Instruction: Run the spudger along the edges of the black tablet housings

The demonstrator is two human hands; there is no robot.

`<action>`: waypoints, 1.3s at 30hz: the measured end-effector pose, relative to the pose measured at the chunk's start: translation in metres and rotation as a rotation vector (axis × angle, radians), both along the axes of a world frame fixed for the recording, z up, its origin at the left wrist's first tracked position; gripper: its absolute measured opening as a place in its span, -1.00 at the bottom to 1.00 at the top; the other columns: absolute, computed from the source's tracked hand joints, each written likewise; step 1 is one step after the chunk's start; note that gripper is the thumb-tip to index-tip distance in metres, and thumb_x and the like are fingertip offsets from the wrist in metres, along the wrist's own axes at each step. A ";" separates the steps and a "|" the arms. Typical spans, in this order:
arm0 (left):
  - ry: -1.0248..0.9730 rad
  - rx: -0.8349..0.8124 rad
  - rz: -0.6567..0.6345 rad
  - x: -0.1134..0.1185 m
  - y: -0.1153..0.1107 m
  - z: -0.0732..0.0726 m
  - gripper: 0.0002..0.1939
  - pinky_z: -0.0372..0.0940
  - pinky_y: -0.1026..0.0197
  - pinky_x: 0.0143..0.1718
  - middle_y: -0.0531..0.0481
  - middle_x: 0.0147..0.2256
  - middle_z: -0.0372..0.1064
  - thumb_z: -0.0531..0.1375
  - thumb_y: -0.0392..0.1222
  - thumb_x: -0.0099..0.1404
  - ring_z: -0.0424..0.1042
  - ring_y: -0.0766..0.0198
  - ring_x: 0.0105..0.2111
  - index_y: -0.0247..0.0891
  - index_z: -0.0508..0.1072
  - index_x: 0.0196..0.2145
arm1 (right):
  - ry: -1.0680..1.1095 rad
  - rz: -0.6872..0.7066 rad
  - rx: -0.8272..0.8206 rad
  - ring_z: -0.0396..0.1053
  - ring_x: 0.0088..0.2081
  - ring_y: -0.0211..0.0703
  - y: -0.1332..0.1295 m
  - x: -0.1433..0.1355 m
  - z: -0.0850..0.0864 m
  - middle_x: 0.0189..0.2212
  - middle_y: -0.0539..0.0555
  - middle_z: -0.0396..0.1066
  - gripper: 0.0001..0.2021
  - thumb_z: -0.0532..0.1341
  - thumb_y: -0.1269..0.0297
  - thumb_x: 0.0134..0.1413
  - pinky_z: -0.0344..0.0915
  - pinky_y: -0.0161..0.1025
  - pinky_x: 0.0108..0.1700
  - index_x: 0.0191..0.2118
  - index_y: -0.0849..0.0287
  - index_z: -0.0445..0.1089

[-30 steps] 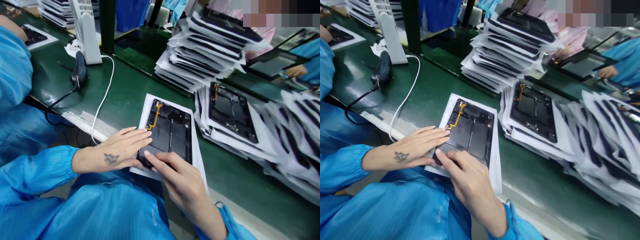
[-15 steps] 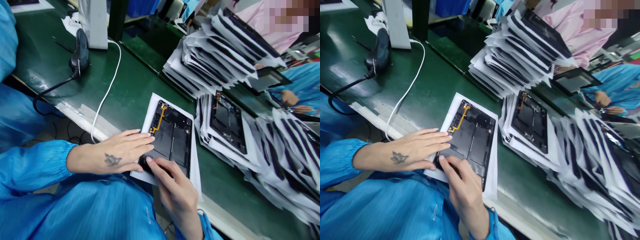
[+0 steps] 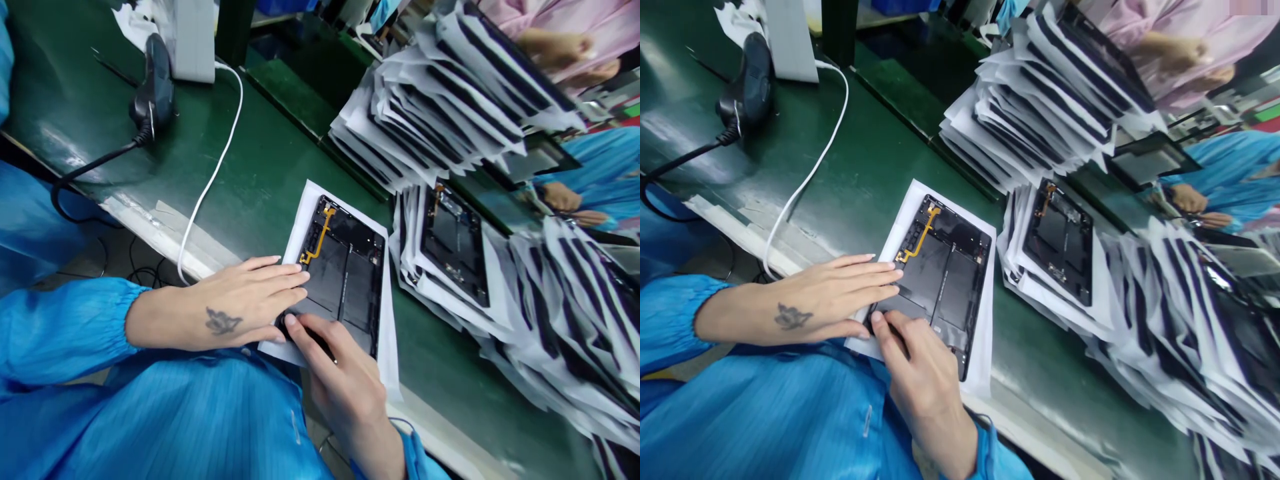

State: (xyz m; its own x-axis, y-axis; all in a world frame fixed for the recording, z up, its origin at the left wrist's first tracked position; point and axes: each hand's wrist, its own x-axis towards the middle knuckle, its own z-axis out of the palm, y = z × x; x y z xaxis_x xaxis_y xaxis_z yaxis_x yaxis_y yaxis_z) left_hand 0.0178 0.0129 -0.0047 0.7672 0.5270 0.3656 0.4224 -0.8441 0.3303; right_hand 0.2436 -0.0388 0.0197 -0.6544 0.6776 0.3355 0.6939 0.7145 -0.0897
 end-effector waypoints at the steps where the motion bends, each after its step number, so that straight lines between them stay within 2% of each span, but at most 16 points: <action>1: 0.005 0.000 0.002 0.000 -0.001 -0.001 -0.50 0.04 0.00 0.38 -0.24 0.32 0.19 0.05 -0.03 0.54 0.13 0.10 0.37 -0.44 0.28 0.26 | -0.027 0.015 0.011 0.41 -0.36 -0.22 0.000 -0.001 0.002 -0.24 0.18 0.55 -0.68 0.01 0.58 0.34 0.36 -0.29 -0.36 0.01 0.26 0.45; 7: 0.060 0.017 -0.008 0.001 0.002 0.000 -0.47 0.08 0.03 0.36 -0.28 0.31 0.20 0.07 0.01 0.52 0.17 0.06 0.35 -0.46 0.29 0.25 | -0.281 0.177 0.070 0.34 -0.43 -0.22 0.012 -0.009 0.026 -0.29 0.15 0.56 -0.70 -0.01 0.50 0.41 0.24 -0.21 -0.43 -0.14 0.33 0.49; 11: 0.070 0.023 -0.006 0.002 0.003 0.001 -0.45 0.11 0.02 0.34 -0.30 0.30 0.22 0.10 0.02 0.50 0.20 0.03 0.33 -0.47 0.30 0.24 | -0.297 0.239 0.040 0.38 -0.41 -0.23 0.019 -0.006 0.035 -0.32 0.11 0.54 -0.68 -0.03 0.49 0.43 0.26 -0.24 -0.43 -0.12 0.34 0.49; 17: 0.022 0.049 -0.013 0.001 0.001 -0.002 -0.46 0.13 0.01 0.34 -0.35 0.28 0.25 0.09 -0.01 0.51 0.22 0.00 0.32 -0.53 0.30 0.22 | -0.275 0.240 0.044 0.37 -0.41 -0.24 0.020 -0.008 0.033 -0.29 0.11 0.57 -0.62 -0.07 0.48 0.44 0.23 -0.23 -0.45 -0.18 0.25 0.52; 21: 0.064 0.035 -0.016 0.000 0.003 -0.003 -0.43 0.15 0.01 0.33 -0.32 0.30 0.21 0.06 0.03 0.52 0.17 0.02 0.35 -0.49 0.26 0.27 | -0.222 0.226 0.091 0.34 -0.44 -0.22 0.024 -0.009 0.023 -0.40 0.05 0.53 -0.65 0.00 0.44 0.42 0.17 -0.20 -0.46 -0.29 0.18 0.51; 24: 0.109 0.029 -0.011 -0.007 0.003 -0.001 -0.33 0.12 0.00 0.36 -0.30 0.36 0.10 0.06 0.11 0.50 0.09 0.04 0.38 -0.44 0.14 0.35 | -0.093 0.168 0.060 0.38 -0.39 -0.21 0.019 0.002 0.017 -0.31 0.08 0.56 -0.67 -0.03 0.45 0.42 0.23 -0.21 -0.42 -0.12 0.21 0.50; 26: 0.114 0.052 0.030 -0.015 0.000 0.000 -0.30 0.10 -0.06 0.38 -0.31 0.37 0.08 0.07 0.11 0.49 0.08 0.03 0.39 -0.41 0.09 0.38 | 0.062 0.065 0.046 0.42 -0.32 -0.19 0.007 0.010 0.016 -0.19 0.13 0.56 -0.70 0.03 0.50 0.37 0.29 -0.22 -0.35 0.04 0.21 0.45; 27: 0.101 0.071 0.059 -0.019 -0.002 0.001 -0.33 0.11 -0.08 0.37 -0.30 0.35 0.11 0.08 0.07 0.50 0.11 0.02 0.37 -0.39 0.09 0.38 | 0.162 -0.014 0.059 0.41 -0.31 -0.18 -0.001 0.013 0.017 -0.20 0.13 0.55 -0.68 0.09 0.52 0.33 0.30 -0.22 -0.34 0.11 0.18 0.42; 30: 0.004 0.121 0.119 -0.028 -0.011 0.000 -0.52 0.25 -0.06 0.30 -0.25 0.24 0.31 0.08 -0.16 0.53 0.28 0.06 0.29 -0.35 0.20 0.32 | 0.602 -0.262 0.097 0.28 -0.49 -0.24 -0.024 0.013 0.019 -0.47 -0.02 0.40 -0.51 0.25 0.48 0.24 0.23 -0.23 -0.44 0.25 0.04 0.34; 32: -0.055 0.138 0.131 -0.030 -0.017 0.000 -0.60 0.34 -0.01 0.22 -0.22 0.16 0.41 0.08 -0.30 0.51 0.38 0.10 0.21 -0.33 0.29 0.25 | 0.985 -0.368 0.030 0.15 -0.59 -0.28 -0.031 0.007 0.018 -0.60 -0.11 0.22 -0.63 0.23 0.35 0.31 0.18 -0.24 -0.49 0.19 -0.04 0.42; 33: -0.070 0.152 0.134 -0.029 -0.019 0.001 -0.63 0.38 0.01 0.18 -0.21 0.12 0.45 0.08 -0.35 0.49 0.41 0.11 0.17 -0.32 0.33 0.22 | 1.135 -0.375 -0.044 0.14 -0.60 -0.29 -0.032 0.005 0.016 -0.62 -0.11 0.18 -0.72 0.17 0.24 0.37 0.19 -0.24 -0.48 0.11 -0.04 0.49; 34: -0.078 0.173 0.132 -0.028 -0.021 0.001 -0.64 0.41 0.03 0.15 -0.21 0.09 0.47 0.08 -0.38 0.48 0.44 0.11 0.14 -0.32 0.36 0.19 | 1.212 -0.359 -0.142 0.19 -0.58 -0.27 -0.032 0.003 0.014 -0.61 -0.08 0.21 -0.70 0.08 0.13 0.43 0.23 -0.22 -0.45 0.02 -0.02 0.55; 36: -0.083 0.232 0.115 -0.025 -0.024 0.003 -0.67 0.44 0.05 0.08 -0.21 0.03 0.51 0.08 -0.43 0.46 0.49 0.11 0.08 -0.34 0.40 0.13 | 1.155 -0.282 -0.287 0.31 -0.47 -0.20 -0.031 0.002 0.006 -0.53 0.02 0.32 -0.42 -0.13 -0.08 0.44 0.29 -0.17 -0.38 -0.15 0.06 0.60; 37: -0.081 0.259 0.102 -0.023 -0.025 0.004 -0.68 0.46 0.05 0.06 -0.22 0.01 0.52 0.08 -0.44 0.45 0.50 0.10 0.05 -0.35 0.41 0.11 | 1.075 -0.236 -0.299 0.35 -0.41 -0.17 -0.032 0.003 0.001 -0.47 0.06 0.37 -0.35 -0.17 -0.13 0.42 0.29 -0.15 -0.36 -0.18 0.11 0.60; 39: -0.068 0.291 0.071 -0.019 -0.025 0.005 -0.69 0.47 0.06 0.04 -0.23 -0.01 0.53 0.09 -0.45 0.43 0.52 0.09 0.03 -0.38 0.42 0.09 | 0.916 -0.157 -0.200 0.35 -0.37 -0.15 -0.034 0.004 -0.009 -0.42 0.10 0.40 -0.42 -0.09 -0.10 0.42 0.29 -0.15 -0.35 -0.17 0.20 0.56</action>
State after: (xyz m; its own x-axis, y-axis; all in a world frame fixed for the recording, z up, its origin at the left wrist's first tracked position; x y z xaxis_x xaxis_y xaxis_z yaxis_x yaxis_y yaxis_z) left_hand -0.0012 -0.0119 0.0002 0.7010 0.4438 0.5583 0.4686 -0.8767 0.1086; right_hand 0.2477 -0.0725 0.0104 -0.0908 0.8361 0.5410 0.3797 0.5312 -0.7574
